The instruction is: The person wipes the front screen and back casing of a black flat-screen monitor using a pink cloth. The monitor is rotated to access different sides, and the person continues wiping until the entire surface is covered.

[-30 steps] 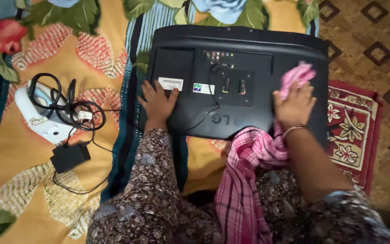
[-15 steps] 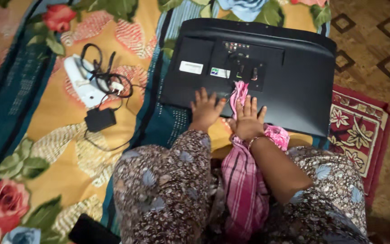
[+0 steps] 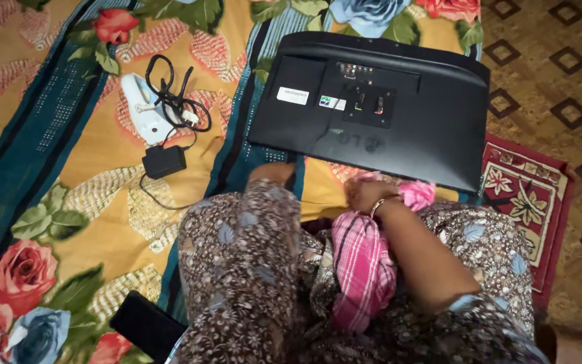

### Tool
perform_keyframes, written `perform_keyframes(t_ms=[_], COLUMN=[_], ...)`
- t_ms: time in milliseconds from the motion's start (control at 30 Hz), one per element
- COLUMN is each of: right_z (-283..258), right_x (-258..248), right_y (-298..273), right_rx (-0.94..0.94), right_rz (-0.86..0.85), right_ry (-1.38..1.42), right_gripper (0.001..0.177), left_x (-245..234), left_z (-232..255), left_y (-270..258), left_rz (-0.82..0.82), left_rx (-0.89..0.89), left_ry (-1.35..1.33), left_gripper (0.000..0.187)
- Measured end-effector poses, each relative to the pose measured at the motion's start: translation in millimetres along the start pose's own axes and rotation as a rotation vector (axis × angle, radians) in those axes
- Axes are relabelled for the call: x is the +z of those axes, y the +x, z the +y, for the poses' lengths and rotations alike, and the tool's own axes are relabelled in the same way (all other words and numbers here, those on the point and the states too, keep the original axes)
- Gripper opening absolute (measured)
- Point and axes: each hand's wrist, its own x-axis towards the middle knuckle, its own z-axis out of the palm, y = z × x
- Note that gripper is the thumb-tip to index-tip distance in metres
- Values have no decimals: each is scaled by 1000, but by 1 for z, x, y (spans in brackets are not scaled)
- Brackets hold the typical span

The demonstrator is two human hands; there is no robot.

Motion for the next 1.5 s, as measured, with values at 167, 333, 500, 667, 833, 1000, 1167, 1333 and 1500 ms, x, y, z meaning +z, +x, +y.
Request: perform_keyframes(t_ms=[167, 333, 500, 667, 833, 1000, 1167, 1333, 1500], right_z=[134, 241, 284, 330, 353, 318, 204, 68, 6], right_x=[-15, -6, 28, 60, 81, 59, -2, -46, -35], right_y=[11, -18, -3, 24, 33, 26, 14, -13, -11], right_rx=[342, 918, 1191, 1116, 1079, 1204, 760, -45, 51], right_rz=[312, 643, 703, 542, 412, 566, 900, 359, 209], right_ry=[416, 728, 767, 887, 884, 718, 258, 601, -149], right_gripper=[63, 91, 91, 107, 110, 111, 81, 98, 66], left_x=[-15, -27, -38, -43, -49, -58, -38, -26, -29], left_z=[-12, -10, -34, -46, -29, -18, -17, -24, -27], left_y=[-6, 35, 71, 95, 118, 120, 115, 119, 113], left_rz=[378, 737, 943, 845, 687, 518, 498, 514, 498], left_rx=[-432, -593, -389, -367, -441, -484, -447, -366, -385], left_ry=[-98, -135, -75, 229, 216, 158, 115, 62, -82], left_gripper=[56, 58, 58, 52, 72, 87, 90, 92, 94])
